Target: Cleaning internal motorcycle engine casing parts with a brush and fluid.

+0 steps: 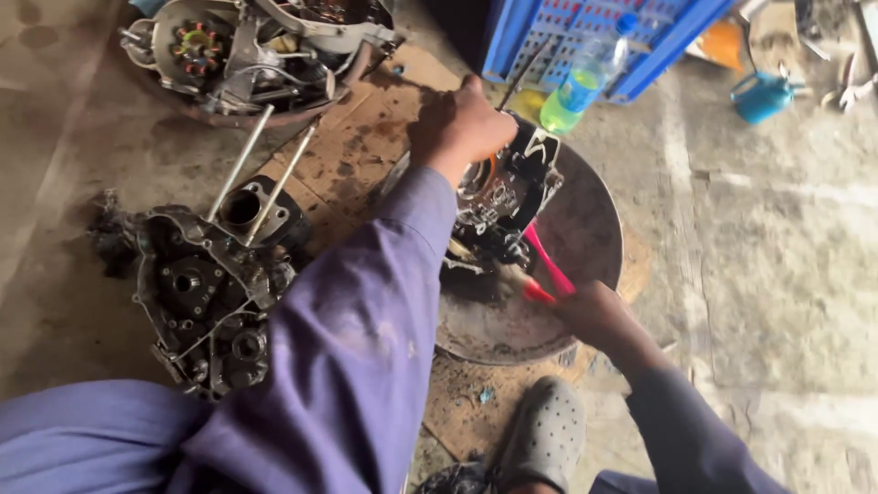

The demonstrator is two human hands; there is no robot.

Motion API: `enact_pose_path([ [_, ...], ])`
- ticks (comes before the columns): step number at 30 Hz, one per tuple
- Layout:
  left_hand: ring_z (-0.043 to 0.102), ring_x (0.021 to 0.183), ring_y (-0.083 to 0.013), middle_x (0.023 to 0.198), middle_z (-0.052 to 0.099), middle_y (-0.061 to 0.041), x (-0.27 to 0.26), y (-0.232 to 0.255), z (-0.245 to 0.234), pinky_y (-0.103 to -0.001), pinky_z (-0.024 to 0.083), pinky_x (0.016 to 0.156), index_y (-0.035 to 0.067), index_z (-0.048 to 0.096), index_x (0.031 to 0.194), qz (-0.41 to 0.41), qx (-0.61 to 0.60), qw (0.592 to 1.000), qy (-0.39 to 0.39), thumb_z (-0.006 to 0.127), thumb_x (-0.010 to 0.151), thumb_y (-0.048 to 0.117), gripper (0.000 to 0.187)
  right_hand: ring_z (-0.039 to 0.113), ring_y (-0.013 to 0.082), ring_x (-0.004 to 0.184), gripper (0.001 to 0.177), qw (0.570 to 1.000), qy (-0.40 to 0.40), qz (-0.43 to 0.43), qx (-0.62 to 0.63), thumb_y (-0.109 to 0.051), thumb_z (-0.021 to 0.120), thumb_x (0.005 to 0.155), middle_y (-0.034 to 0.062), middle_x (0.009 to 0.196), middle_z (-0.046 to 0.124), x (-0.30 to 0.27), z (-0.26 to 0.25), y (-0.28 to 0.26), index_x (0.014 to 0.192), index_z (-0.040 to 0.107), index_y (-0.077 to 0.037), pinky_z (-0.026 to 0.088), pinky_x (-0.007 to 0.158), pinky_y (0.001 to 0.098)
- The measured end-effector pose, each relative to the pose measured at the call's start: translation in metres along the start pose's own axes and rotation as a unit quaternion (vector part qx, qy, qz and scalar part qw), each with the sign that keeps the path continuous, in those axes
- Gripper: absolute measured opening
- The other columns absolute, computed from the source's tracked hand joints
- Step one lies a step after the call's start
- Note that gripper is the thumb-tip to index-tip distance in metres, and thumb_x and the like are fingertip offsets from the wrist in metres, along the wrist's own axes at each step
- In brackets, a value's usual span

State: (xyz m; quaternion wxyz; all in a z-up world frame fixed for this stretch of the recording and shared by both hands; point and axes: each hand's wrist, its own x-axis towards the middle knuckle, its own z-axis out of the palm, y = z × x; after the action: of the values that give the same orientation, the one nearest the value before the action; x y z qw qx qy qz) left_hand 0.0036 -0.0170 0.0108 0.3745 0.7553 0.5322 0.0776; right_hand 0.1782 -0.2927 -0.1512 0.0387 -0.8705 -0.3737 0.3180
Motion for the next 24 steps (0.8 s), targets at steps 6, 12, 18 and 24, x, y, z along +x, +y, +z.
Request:
enact_pose_path([
  [6, 0.054, 0.135, -0.0365, 0.141, 0.059, -0.016, -0.002, -0.001, -0.005, -0.05, 0.044, 0.11, 0.018, 0.048, 0.146, -0.002, -0.003, 1.0, 0.006, 0.06, 0.077, 0.034, 0.072, 0.074, 0.0341, 0.089, 0.042, 0.97, 0.103, -0.068, -0.212, -0.055, 0.058, 0.089, 0.0137, 0.094, 0.072, -0.061, -0.031, -0.077, 0.11, 0.078, -0.023, 0.058, 0.073, 0.0515],
  [12, 0.055, 0.132, -0.0383, 0.142, 0.058, -0.017, 0.002, -0.001, -0.004, -0.05, 0.043, 0.11, 0.019, 0.044, 0.149, -0.019, 0.014, 1.0, -0.001, 0.06, 0.076, 0.032, 0.075, 0.075, 0.0362, 0.09, 0.038, 0.967, 0.131, -0.079, -0.203, -0.034, 0.044, 0.106, 0.0193, 0.107, 0.072, -0.023, 0.021, -0.083, 0.111, 0.068, -0.005, 0.059, 0.075, 0.0496],
  [18, 0.057, 0.132, -0.0355, 0.142, 0.059, -0.014, 0.002, -0.001, -0.007, -0.047, 0.046, 0.109, 0.023, 0.044, 0.149, -0.028, 0.0, 0.999, -0.02, 0.061, 0.075, 0.033, 0.077, 0.074, 0.0346, 0.087, 0.026, 0.974, 0.094, -0.126, -0.163, -0.013, 0.055, 0.094, 0.0203, 0.097, 0.074, -0.009, 0.037, -0.069, 0.114, 0.07, -0.002, 0.059, 0.073, 0.047],
  [24, 0.049, 0.138, -0.0381, 0.152, 0.047, -0.02, 0.004, -0.003, -0.003, -0.051, 0.039, 0.113, 0.022, 0.042, 0.153, -0.044, 0.017, 0.999, -0.007, 0.062, 0.079, 0.034, 0.077, 0.074, 0.0154, 0.06, 0.035, 0.89, 0.184, 0.037, 0.415, -0.013, 0.071, 0.09, 0.0121, 0.085, 0.078, -0.053, -0.006, -0.082, 0.122, 0.07, 0.0, 0.061, 0.057, 0.0299],
])
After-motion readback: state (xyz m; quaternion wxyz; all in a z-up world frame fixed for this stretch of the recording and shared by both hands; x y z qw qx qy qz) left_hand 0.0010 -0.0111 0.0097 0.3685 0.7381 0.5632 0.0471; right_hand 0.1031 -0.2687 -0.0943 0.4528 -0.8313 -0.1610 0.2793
